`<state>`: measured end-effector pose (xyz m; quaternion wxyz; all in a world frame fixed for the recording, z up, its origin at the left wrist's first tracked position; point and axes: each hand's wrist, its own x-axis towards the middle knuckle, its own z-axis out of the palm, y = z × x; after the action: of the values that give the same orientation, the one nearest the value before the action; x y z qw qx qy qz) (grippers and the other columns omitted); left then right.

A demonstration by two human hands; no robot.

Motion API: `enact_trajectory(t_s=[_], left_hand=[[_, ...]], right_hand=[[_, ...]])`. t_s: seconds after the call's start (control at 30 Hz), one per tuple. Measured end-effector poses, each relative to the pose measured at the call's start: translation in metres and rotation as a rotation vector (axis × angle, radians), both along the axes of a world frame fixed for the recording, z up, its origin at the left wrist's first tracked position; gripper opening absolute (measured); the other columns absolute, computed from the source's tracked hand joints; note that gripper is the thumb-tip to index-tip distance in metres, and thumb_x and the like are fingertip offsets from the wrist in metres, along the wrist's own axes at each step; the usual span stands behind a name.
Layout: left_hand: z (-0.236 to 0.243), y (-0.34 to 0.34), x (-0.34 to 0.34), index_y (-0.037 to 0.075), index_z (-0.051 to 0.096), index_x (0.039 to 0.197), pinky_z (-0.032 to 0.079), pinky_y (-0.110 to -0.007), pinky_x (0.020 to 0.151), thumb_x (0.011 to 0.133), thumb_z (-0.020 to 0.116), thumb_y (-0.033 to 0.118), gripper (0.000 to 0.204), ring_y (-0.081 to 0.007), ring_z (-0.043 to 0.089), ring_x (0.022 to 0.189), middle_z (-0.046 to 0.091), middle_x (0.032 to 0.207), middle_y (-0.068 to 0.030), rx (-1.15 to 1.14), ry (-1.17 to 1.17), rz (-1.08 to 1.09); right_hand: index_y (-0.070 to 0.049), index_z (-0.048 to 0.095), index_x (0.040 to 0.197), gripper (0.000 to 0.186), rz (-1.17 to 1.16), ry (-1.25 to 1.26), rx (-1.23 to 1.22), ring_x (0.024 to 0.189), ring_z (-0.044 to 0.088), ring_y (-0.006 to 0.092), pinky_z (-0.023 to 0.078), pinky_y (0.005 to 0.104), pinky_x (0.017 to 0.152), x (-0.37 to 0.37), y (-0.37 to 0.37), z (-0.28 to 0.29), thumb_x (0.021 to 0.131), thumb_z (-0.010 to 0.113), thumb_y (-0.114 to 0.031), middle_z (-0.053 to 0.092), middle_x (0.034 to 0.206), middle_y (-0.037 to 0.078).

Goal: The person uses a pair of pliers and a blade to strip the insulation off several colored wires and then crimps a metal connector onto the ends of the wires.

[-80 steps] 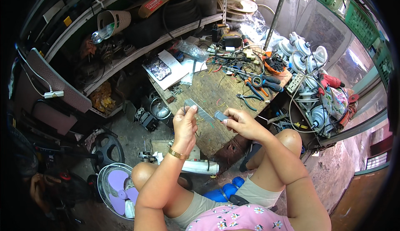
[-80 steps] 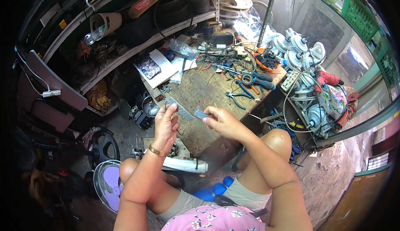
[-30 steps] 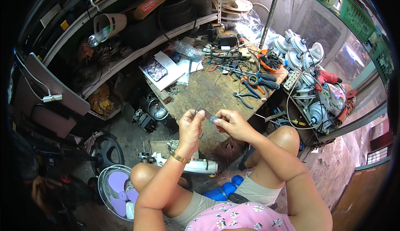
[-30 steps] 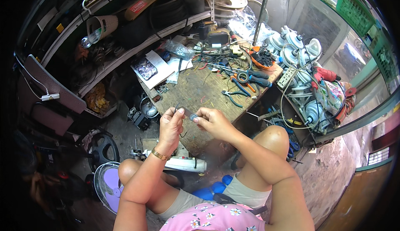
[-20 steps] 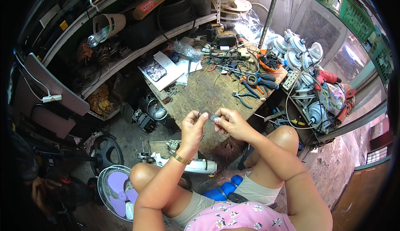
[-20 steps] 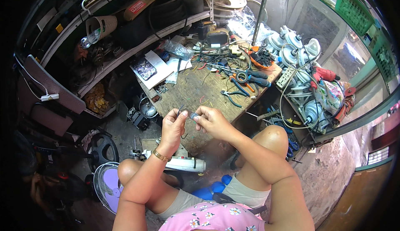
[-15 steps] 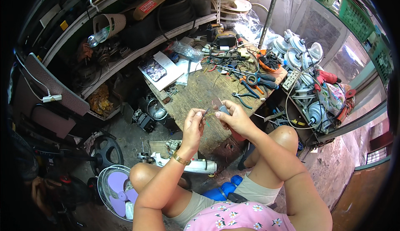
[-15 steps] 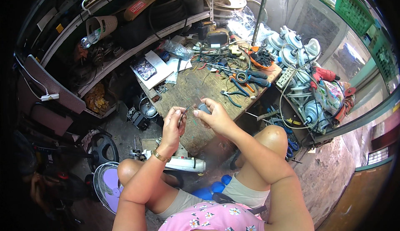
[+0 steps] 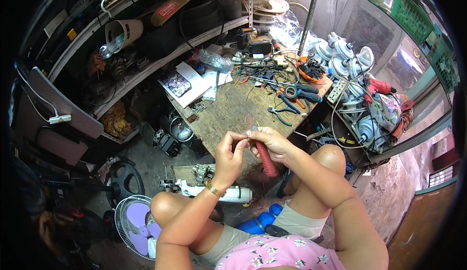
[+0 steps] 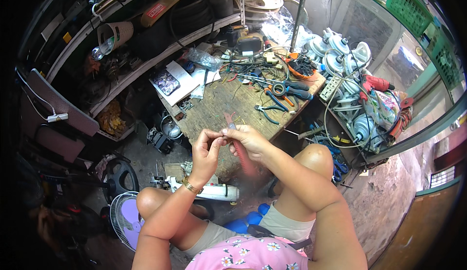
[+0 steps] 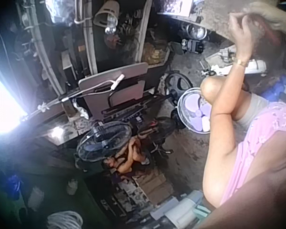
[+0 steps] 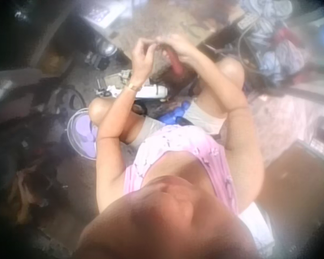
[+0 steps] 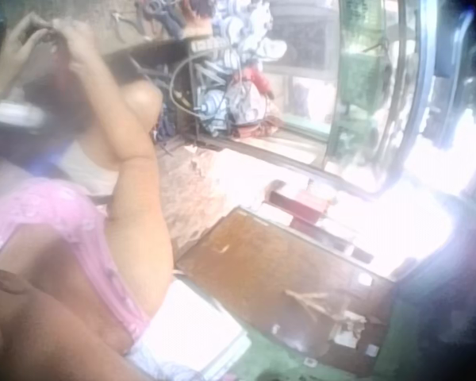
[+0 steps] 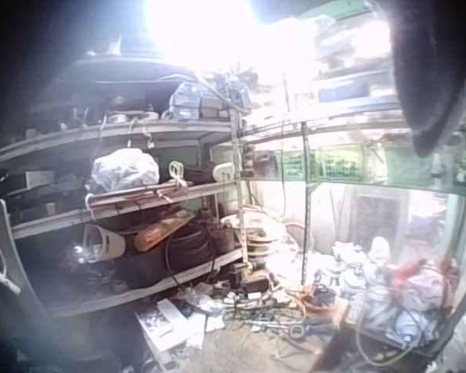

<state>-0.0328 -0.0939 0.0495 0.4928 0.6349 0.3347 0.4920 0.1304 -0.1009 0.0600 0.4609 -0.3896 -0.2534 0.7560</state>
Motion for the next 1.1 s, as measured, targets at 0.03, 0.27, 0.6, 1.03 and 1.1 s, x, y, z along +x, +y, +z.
enact_trajectory(t_s=[0.03, 0.27, 0.6, 1.03, 1.1], left_hand=[[0.002, -0.001, -0.001, -0.002, 0.054, 0.091, 0.047, -0.025, 0.065, 0.09, 0.057, 0.006, 0.008, -0.0117, 0.061, 0.073, 0.063, 0.079, -0.007, 0.02, 0.038, 0.007], [0.004, 0.006, -0.008, -0.003, 0.056, 0.091, 0.041, -0.026, 0.055, 0.09, 0.056, 0.008, 0.011, -0.009, 0.051, 0.06, 0.06, 0.072, -0.0053, -0.069, 0.35, 0.016], [-0.004, 0.008, -0.012, -0.001, 0.055, 0.087, 0.036, -0.025, 0.049, 0.091, 0.054, 0.007, 0.009, -0.0065, 0.043, 0.052, 0.051, 0.059, 0.0007, -0.227, 0.19, -0.051], [0.007, 0.001, -0.009, 0.008, 0.048, 0.103, 0.026, -0.018, 0.043, 0.096, 0.048, 0.013, 0.009, -0.0018, 0.031, 0.051, 0.04, 0.066, 0.0055, -0.52, -0.227, -0.074], [0.015, 0.001, -0.008, 0.008, 0.049, 0.103, 0.026, -0.018, 0.042, 0.096, 0.049, 0.014, 0.009, -0.0022, 0.031, 0.049, 0.041, 0.065, 0.0047, -0.574, -0.272, -0.064]], right_hand=[[-0.005, 0.061, 0.09, 0.016, 0.017, 0.035, -0.026, 0.051, 0.054, 0.0077, 0.044, 0.0209, 0.046, -0.001, 0.0, 0.0, 0.085, 0.067, -0.018, 0.065, 0.074, 0.004], [-0.001, 0.065, 0.072, 0.017, -0.373, -0.838, 0.562, 0.049, 0.052, 0.0091, 0.039, 0.0252, 0.047, -0.002, 0.006, -0.002, 0.078, 0.072, -0.015, 0.062, 0.059, 0.004], [0.0, 0.065, 0.076, 0.014, -0.473, -0.755, 0.516, 0.05, 0.05, 0.0043, 0.038, 0.023, 0.046, 0.005, 0.016, 0.011, 0.077, 0.073, -0.011, 0.058, 0.057, 0.0], [-0.001, 0.035, 0.125, 0.047, -0.214, -0.247, 0.33, 0.06, 0.049, 0.0117, 0.042, 0.0261, 0.057, 0.023, 0.008, 0.026, 0.094, 0.053, -0.031, 0.051, 0.068, 0.004], [0.001, 0.038, 0.122, 0.041, -0.212, -0.24, 0.357, 0.06, 0.05, 0.0109, 0.042, 0.0256, 0.057, 0.024, 0.004, 0.022, 0.095, 0.052, -0.027, 0.052, 0.07, 0.003]])
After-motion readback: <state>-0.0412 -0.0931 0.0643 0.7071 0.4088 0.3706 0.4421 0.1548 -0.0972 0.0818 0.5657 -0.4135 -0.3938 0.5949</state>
